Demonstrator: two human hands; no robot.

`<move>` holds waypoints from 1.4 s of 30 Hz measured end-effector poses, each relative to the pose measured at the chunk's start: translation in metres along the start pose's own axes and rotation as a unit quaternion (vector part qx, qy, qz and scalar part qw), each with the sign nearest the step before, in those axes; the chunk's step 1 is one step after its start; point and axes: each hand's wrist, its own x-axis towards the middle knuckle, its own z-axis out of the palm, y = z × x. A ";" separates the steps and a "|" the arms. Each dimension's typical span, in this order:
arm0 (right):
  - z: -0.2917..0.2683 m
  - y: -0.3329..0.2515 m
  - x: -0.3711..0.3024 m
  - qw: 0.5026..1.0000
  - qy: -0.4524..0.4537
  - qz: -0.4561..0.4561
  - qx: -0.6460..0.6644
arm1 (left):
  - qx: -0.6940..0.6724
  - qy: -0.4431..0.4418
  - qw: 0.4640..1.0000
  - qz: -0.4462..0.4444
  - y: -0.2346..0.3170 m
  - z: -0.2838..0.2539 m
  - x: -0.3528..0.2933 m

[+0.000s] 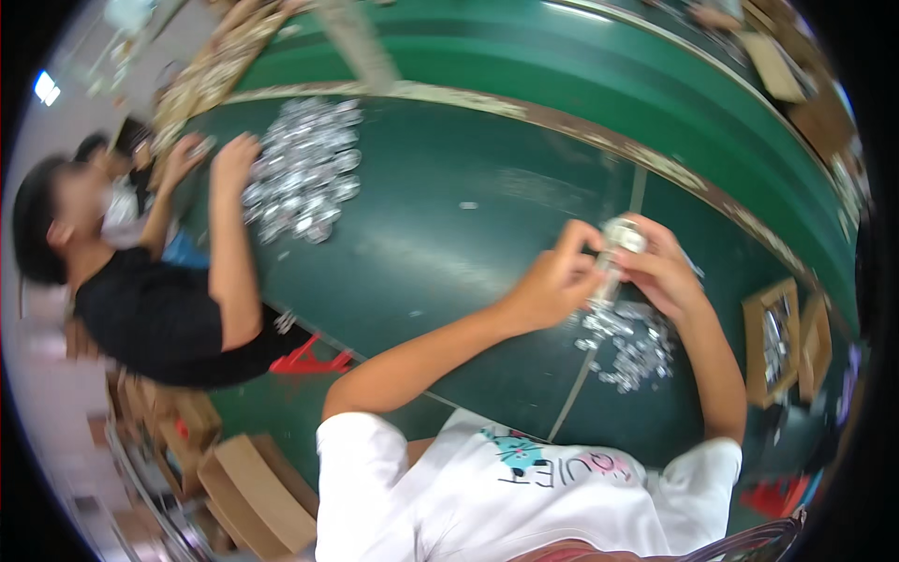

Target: The person assembles components by fitting small metal pieces into metal plates, attaching the plates to plastic housings, and placing the assembled parts onto the conveyor belt.

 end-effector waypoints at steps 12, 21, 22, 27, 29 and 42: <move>-0.001 -0.001 -0.007 0.992 -0.008 -0.080 -0.097 | 0.203 -0.001 0.966 0.159 0.006 -0.001 -0.004; 0.001 0.006 -0.006 0.992 0.014 -0.090 -0.084 | 0.269 0.016 0.945 0.184 -0.001 -0.001 0.003; 0.001 0.006 -0.006 0.991 0.012 -0.088 -0.096 | 0.270 0.014 0.945 0.185 -0.003 0.000 0.004; -0.002 0.008 -0.004 0.993 0.019 -0.090 -0.073 | 0.236 0.061 0.948 0.205 -0.010 0.005 0.004; -0.004 0.011 -0.004 0.997 0.020 -0.076 -0.019 | 0.180 0.048 0.968 0.168 -0.004 0.006 0.003; -0.006 -0.003 -0.002 0.993 0.027 -0.109 -0.035 | 0.135 -0.021 0.986 0.092 0.009 -0.005 0.001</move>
